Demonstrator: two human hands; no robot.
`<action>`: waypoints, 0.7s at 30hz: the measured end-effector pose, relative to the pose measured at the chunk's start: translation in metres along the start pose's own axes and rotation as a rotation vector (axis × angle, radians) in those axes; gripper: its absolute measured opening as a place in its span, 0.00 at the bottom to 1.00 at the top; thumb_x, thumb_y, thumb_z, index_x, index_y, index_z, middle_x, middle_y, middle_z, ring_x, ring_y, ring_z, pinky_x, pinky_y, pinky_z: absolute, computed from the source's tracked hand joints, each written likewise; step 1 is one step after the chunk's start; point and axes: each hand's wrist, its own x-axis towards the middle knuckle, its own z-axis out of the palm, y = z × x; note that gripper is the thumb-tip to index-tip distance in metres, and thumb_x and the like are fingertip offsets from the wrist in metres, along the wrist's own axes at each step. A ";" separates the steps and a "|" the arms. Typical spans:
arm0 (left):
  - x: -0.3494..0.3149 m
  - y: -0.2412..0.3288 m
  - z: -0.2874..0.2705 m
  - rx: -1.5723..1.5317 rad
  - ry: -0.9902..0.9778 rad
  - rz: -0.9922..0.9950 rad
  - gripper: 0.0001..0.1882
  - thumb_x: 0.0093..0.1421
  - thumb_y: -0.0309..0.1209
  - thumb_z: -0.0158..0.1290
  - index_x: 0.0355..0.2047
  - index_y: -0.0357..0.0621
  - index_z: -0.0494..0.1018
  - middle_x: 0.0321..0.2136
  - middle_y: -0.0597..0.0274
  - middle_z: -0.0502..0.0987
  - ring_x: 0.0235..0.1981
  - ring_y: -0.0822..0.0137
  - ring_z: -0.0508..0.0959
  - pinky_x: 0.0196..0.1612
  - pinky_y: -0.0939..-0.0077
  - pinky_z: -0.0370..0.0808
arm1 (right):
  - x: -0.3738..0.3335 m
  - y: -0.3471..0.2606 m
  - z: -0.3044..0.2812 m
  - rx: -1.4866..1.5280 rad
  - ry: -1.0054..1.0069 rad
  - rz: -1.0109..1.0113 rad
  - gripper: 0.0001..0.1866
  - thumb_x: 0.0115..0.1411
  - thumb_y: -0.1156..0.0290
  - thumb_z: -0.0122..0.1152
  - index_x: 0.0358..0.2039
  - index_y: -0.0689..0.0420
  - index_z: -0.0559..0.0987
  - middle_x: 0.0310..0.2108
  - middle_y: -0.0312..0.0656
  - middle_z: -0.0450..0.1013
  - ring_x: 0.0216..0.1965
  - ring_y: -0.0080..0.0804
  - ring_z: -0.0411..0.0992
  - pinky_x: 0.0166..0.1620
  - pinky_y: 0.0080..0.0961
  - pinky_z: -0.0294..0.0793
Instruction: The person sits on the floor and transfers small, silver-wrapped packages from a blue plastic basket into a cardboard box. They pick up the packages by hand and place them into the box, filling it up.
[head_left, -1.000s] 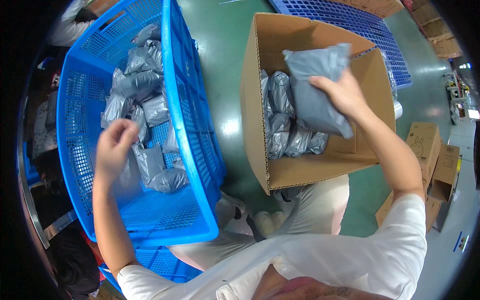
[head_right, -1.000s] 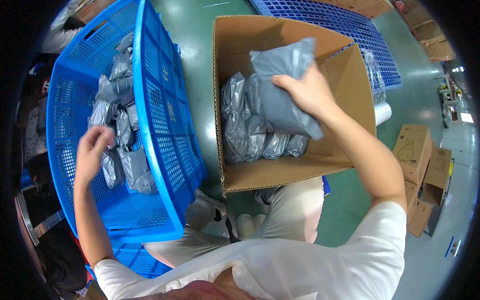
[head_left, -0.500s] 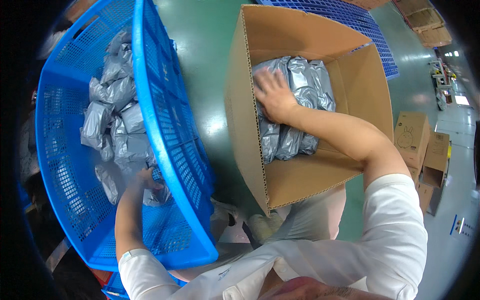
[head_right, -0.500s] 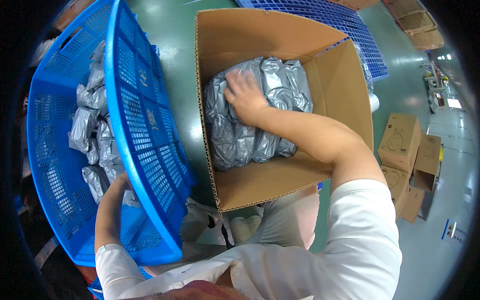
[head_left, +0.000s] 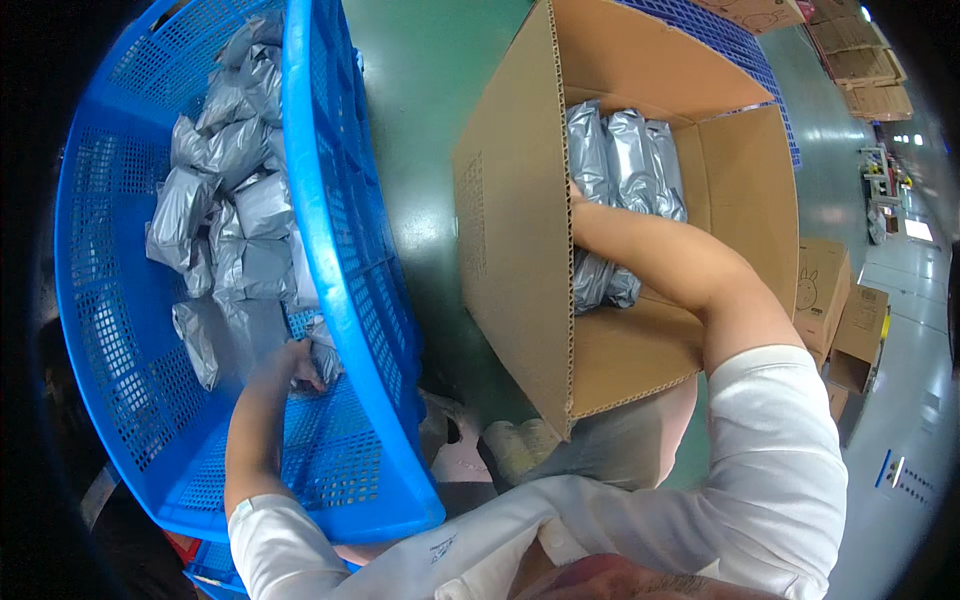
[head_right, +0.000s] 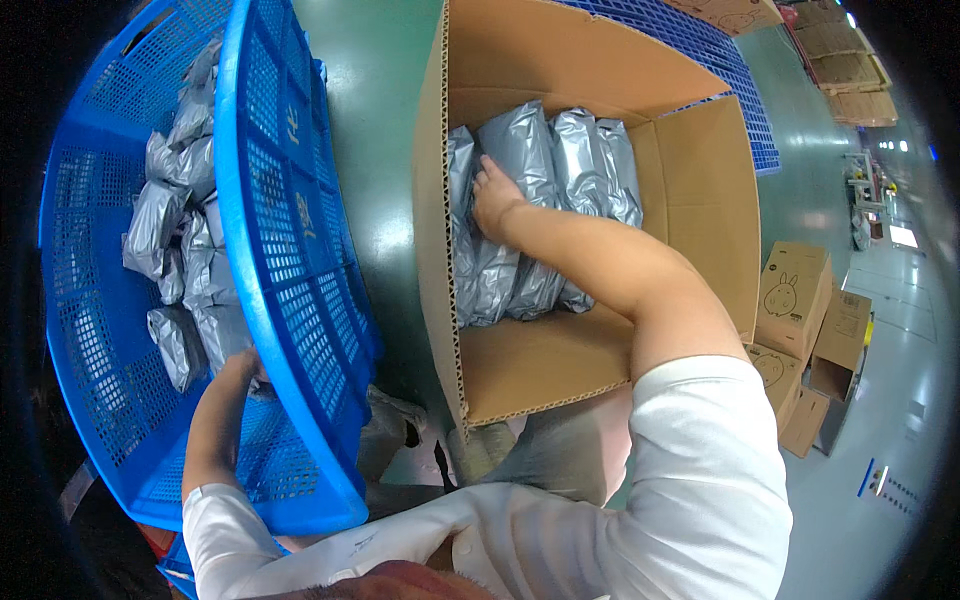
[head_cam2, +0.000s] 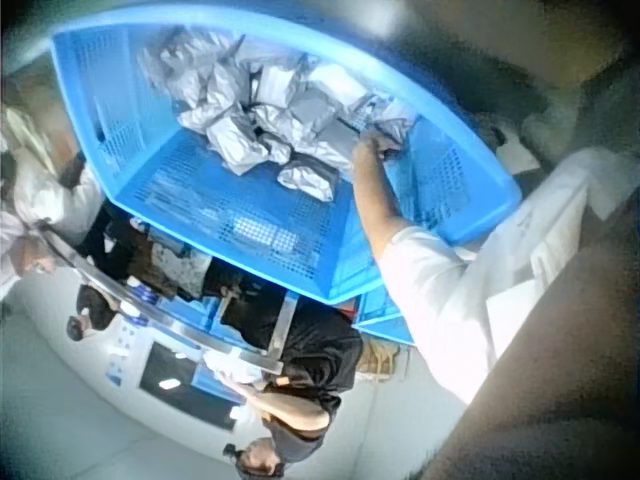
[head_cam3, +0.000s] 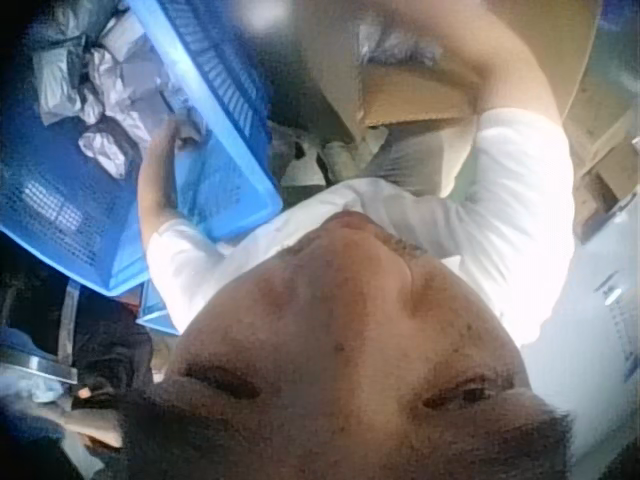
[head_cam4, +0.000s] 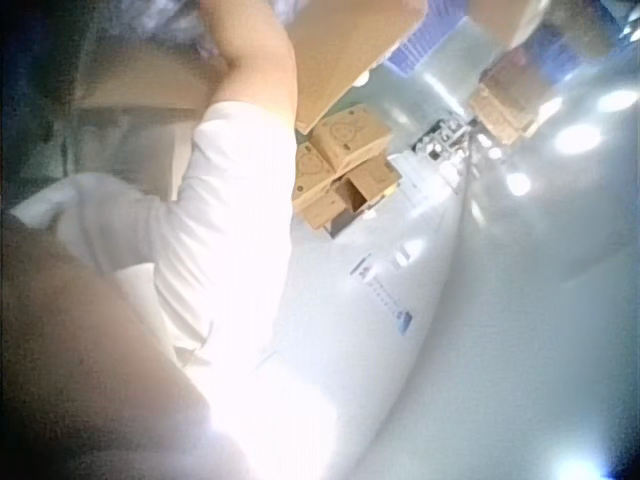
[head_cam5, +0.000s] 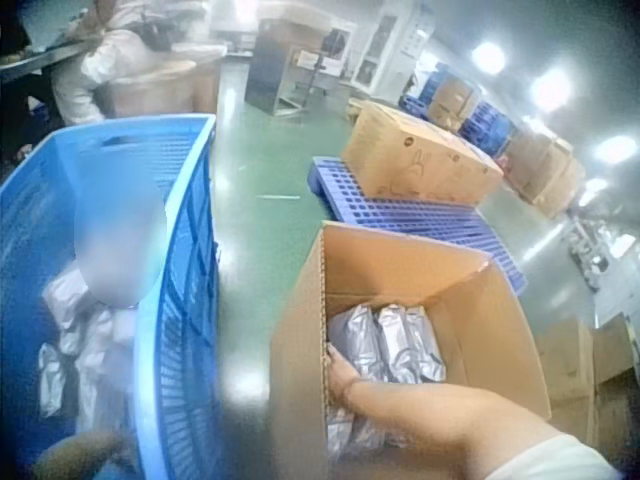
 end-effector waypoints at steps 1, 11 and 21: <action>-0.002 -0.007 0.004 0.022 0.021 -0.018 0.64 0.35 0.60 0.70 0.66 0.37 0.55 0.60 0.47 0.68 0.58 0.51 0.71 0.59 0.59 0.68 | 0.000 0.003 -0.004 0.019 0.063 -0.020 0.21 0.62 0.58 0.52 0.52 0.50 0.81 0.59 0.48 0.71 0.65 0.44 0.61 0.70 0.54 0.43; -0.122 -0.044 -0.052 -0.805 -0.126 0.132 0.39 0.50 0.39 0.67 0.63 0.47 0.67 0.54 0.59 0.77 0.48 0.59 0.79 0.49 0.57 0.76 | -0.166 0.021 -0.134 0.568 0.458 -0.018 0.09 0.54 0.71 0.60 0.34 0.62 0.79 0.35 0.52 0.75 0.41 0.51 0.75 0.45 0.44 0.76; -0.427 -0.105 -0.084 -1.081 0.868 0.884 0.44 0.34 0.35 0.73 0.53 0.28 0.71 0.48 0.42 0.78 0.47 0.52 0.79 0.57 0.56 0.72 | -0.263 0.031 -0.262 0.947 1.170 -0.292 0.48 0.52 0.54 0.74 0.68 0.60 0.61 0.63 0.47 0.66 0.63 0.39 0.65 0.65 0.35 0.62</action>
